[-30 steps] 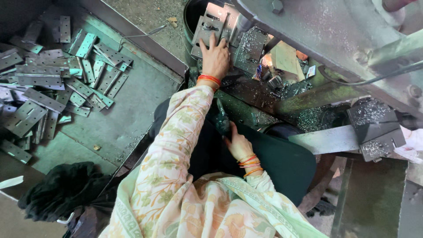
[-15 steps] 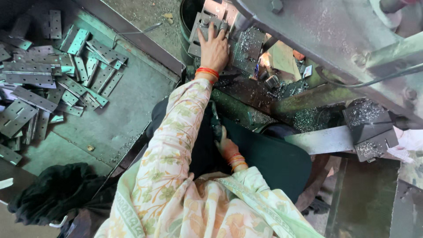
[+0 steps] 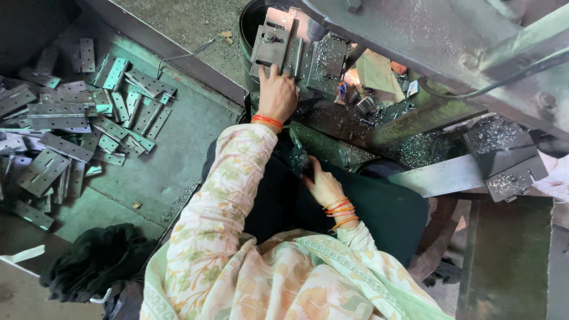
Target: The person operates a manual press machine to process small metal brackets. They pick each bracket from a pile, place it into the machine, and activate the press with a foot pedal, then remove the processed piece and repeat.
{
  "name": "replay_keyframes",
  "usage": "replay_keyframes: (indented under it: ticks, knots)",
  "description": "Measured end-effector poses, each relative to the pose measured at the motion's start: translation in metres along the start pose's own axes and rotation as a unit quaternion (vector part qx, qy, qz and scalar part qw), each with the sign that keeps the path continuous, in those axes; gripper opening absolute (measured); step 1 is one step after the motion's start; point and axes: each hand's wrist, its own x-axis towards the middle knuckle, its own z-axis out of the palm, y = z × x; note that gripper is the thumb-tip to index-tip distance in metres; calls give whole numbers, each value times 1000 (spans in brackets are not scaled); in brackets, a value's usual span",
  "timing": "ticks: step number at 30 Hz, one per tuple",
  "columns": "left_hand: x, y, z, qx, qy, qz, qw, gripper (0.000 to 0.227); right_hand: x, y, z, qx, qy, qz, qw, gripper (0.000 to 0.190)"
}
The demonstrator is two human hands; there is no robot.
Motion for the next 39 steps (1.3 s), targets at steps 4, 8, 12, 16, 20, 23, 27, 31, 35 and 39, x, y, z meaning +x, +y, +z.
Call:
replay_keyframes:
  ticks: [4,8,12,16,20,23,27,31,35,39]
  knots:
    - [-24,1,-20,-26,9,24,999,21,-2,1,1,8,18,-21,1000,70]
    - [-19,2,-33,-45,46,23,998,29,-2,3,6,5,26,-25,999,70]
    - [-7,11,-34,-24,55,6,998,71,2,5,5,-5,32,-17,999,74]
    - [-12,9,-22,72,-20,29,997,46,-1,6,9,0,22,-16,1000,71]
    - [-17,7,-11,107,-13,49,993,23,3,4,3,-3,14,-9,1000,72]
    - [-25,8,-12,106,3,66,992,20,-1,1,2,-1,15,-13,1000,72]
    - [-27,8,-36,27,102,72,992,16,-5,-3,-6,-5,4,-9,1000,71]
    - [-31,10,-66,-47,192,118,973,21,-2,1,-30,13,26,-34,999,58]
    - [-32,15,-75,-187,200,94,957,27,24,4,-58,103,173,-100,974,56]
    - [-24,17,-60,-372,130,20,919,28,67,0,-75,261,297,-206,895,63]
